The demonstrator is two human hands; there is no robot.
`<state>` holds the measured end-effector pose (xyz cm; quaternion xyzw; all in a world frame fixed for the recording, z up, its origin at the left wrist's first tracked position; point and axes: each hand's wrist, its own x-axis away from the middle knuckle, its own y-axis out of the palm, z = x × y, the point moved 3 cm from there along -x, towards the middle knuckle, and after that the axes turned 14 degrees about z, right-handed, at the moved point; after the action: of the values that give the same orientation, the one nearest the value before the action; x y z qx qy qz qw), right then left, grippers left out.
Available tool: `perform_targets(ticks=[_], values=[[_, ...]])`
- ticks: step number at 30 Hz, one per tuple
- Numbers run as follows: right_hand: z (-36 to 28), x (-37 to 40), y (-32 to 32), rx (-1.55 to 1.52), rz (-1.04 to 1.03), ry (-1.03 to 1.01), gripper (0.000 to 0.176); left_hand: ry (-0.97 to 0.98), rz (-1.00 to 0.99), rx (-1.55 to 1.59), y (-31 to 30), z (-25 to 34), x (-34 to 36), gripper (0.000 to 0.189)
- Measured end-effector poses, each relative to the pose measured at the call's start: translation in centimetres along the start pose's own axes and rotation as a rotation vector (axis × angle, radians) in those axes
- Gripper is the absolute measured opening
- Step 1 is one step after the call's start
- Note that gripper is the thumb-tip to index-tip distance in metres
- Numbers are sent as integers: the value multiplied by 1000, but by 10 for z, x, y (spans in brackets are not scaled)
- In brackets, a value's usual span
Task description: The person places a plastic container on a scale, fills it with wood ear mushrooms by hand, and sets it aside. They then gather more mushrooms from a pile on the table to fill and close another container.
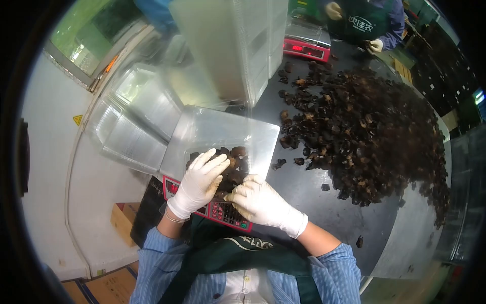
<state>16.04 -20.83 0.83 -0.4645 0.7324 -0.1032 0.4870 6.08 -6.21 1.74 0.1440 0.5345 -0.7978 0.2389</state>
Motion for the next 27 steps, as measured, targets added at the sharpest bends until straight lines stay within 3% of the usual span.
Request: perform_targets(ticks=[3,7,10,11,13,15,17,19,22,23,25,27], values=[[9,-1,-13,-278,119,130,22,-4,3,10,-5,6,-3,35],[39,8,-32,-329,462,360,11,-146,247,100,-29,2,14,35],[70,19,-28,-549,642,756,10,-396,483,94,-48,-17,40,39],[77,12,-30,-460,637,785,15,-401,540,11,-52,-24,49,44],[95,-1,-24,-348,613,755,28,-789,500,245,-48,-32,66,46],[104,-20,-18,-235,485,793,43,-903,366,416,-33,-33,81,46],[123,-26,-1,-4,361,707,52,-982,274,558,-23,-35,89,41],[120,-44,2,-458,420,761,51,-1103,252,805,-23,-31,91,34],[92,-47,-19,-798,289,799,51,-1171,325,905,-27,-28,98,28],[86,-43,-16,-802,341,725,53,-1178,330,947,-26,-28,102,26],[92,-36,-12,-253,345,537,56,-1190,335,1033,-23,-30,109,24],[114,-25,8,-265,370,765,58,-1188,319,1062,-23,-29,107,22]])
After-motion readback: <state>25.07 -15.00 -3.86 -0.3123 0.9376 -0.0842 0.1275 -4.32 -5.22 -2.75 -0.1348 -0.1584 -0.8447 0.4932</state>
